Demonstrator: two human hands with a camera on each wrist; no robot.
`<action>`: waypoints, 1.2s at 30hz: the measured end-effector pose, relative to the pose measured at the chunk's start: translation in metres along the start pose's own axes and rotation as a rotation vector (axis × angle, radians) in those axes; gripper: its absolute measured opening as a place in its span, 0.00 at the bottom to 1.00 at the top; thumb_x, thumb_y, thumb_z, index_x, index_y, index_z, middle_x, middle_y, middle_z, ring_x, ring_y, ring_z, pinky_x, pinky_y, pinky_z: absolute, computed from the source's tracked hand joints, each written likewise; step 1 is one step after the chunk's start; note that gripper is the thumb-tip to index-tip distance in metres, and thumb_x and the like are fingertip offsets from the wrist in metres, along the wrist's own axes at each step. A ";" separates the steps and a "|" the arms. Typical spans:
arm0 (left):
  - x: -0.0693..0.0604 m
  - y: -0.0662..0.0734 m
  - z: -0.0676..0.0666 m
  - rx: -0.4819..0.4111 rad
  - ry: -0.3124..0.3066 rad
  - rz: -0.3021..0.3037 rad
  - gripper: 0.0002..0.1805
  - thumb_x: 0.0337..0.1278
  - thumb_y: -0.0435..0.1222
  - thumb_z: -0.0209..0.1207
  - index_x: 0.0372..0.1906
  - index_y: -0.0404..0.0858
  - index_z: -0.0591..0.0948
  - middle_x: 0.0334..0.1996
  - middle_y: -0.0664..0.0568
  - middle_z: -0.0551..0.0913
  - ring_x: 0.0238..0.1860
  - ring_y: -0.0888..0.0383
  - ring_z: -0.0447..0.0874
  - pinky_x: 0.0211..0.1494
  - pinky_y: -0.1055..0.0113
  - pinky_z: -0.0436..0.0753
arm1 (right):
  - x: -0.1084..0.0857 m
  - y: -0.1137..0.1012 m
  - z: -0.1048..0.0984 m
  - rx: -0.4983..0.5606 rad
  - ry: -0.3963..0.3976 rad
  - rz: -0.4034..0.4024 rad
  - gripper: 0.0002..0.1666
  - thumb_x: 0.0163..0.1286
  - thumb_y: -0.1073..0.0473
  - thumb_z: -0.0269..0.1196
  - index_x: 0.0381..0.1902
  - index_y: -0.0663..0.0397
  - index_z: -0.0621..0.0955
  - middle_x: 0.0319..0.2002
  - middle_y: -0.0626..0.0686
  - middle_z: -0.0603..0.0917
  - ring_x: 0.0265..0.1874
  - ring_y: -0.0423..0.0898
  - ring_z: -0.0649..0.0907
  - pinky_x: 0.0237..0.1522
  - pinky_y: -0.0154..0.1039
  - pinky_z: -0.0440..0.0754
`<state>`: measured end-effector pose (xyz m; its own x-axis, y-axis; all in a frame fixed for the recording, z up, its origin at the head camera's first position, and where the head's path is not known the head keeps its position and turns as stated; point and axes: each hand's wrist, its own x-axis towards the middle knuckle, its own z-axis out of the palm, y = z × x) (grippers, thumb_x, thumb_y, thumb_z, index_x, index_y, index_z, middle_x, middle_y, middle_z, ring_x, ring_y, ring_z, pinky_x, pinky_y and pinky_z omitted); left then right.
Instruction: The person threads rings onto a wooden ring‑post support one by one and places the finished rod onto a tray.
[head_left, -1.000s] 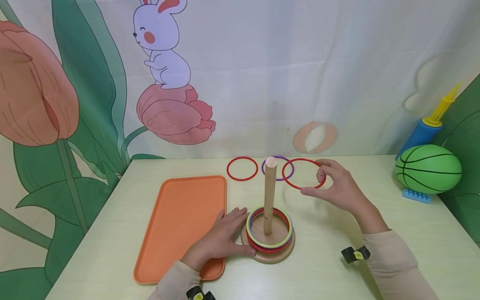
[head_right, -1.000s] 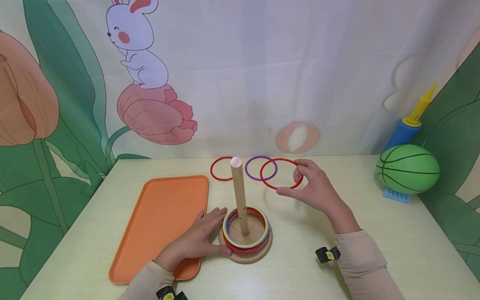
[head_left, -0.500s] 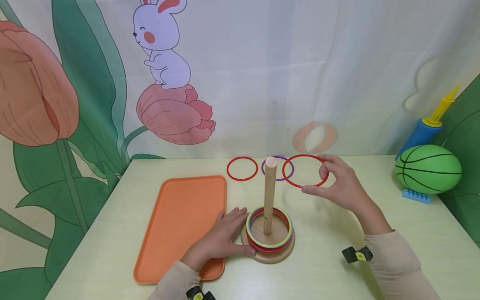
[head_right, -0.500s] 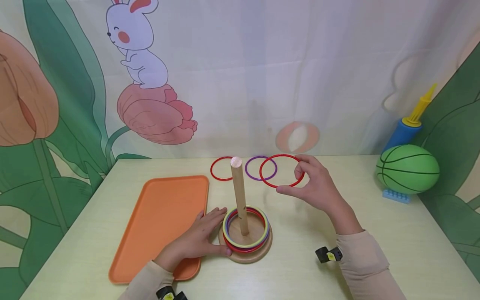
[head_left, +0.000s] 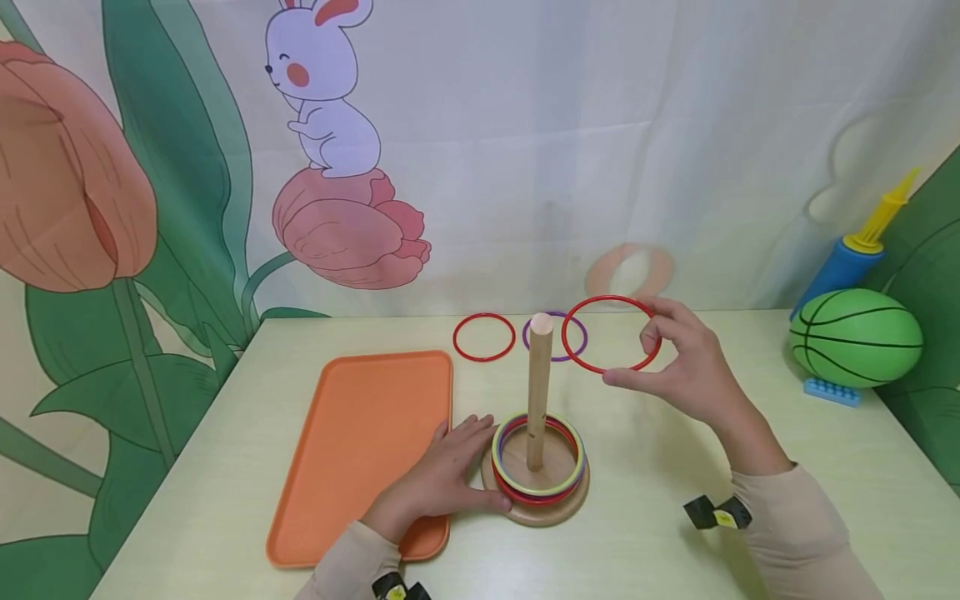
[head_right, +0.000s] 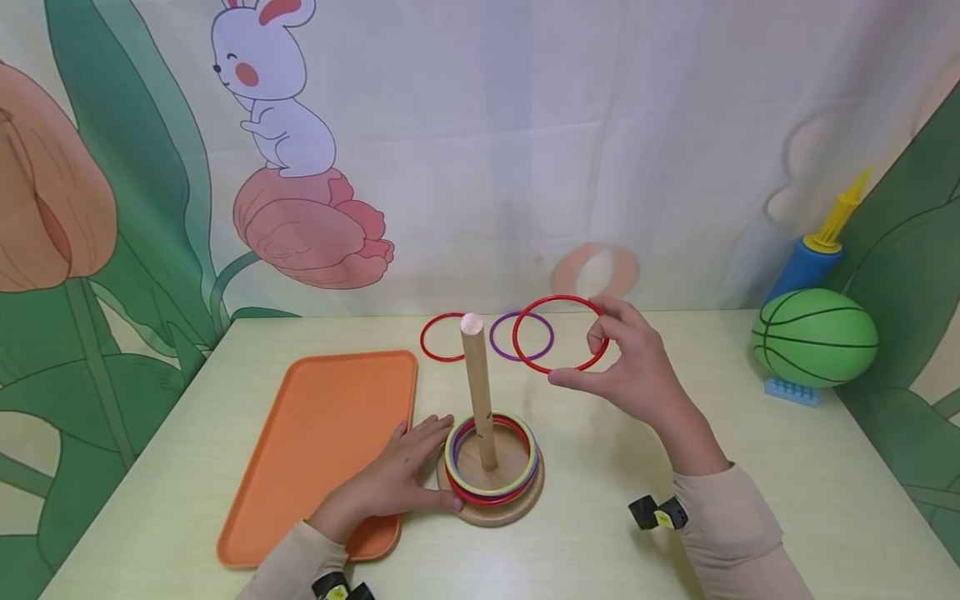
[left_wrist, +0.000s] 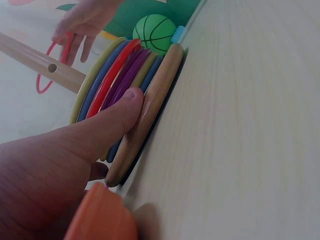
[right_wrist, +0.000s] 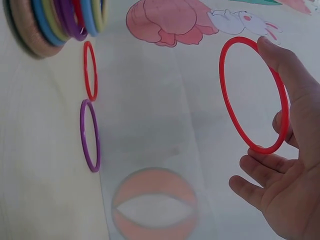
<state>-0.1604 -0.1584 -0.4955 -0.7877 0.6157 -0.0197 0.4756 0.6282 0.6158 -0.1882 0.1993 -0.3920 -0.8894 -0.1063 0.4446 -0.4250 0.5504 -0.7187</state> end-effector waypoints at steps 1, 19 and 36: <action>0.000 0.000 0.000 -0.001 0.001 0.001 0.56 0.50 0.61 0.76 0.81 0.44 0.67 0.82 0.44 0.61 0.84 0.41 0.50 0.82 0.34 0.38 | 0.000 -0.002 -0.001 0.003 0.006 -0.008 0.33 0.46 0.58 0.88 0.26 0.52 0.71 0.69 0.53 0.77 0.70 0.57 0.74 0.57 0.47 0.75; -0.002 0.000 -0.003 -0.001 0.005 0.000 0.55 0.51 0.61 0.76 0.81 0.43 0.67 0.82 0.42 0.60 0.84 0.40 0.49 0.82 0.33 0.38 | -0.005 -0.035 -0.007 0.035 0.116 -0.102 0.34 0.39 0.65 0.89 0.27 0.54 0.71 0.68 0.55 0.80 0.69 0.55 0.77 0.54 0.28 0.71; 0.001 0.000 -0.001 0.002 -0.007 0.001 0.55 0.51 0.62 0.75 0.81 0.45 0.67 0.82 0.44 0.60 0.84 0.41 0.50 0.82 0.35 0.38 | -0.013 -0.057 -0.011 0.128 0.165 -0.163 0.32 0.38 0.76 0.85 0.28 0.59 0.72 0.71 0.54 0.79 0.62 0.42 0.77 0.59 0.26 0.76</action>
<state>-0.1618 -0.1583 -0.4948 -0.7841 0.6201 -0.0246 0.4776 0.6282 0.6142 -0.1508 0.1785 -0.3506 -0.7721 -0.0427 0.6340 -0.5880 0.4264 -0.6874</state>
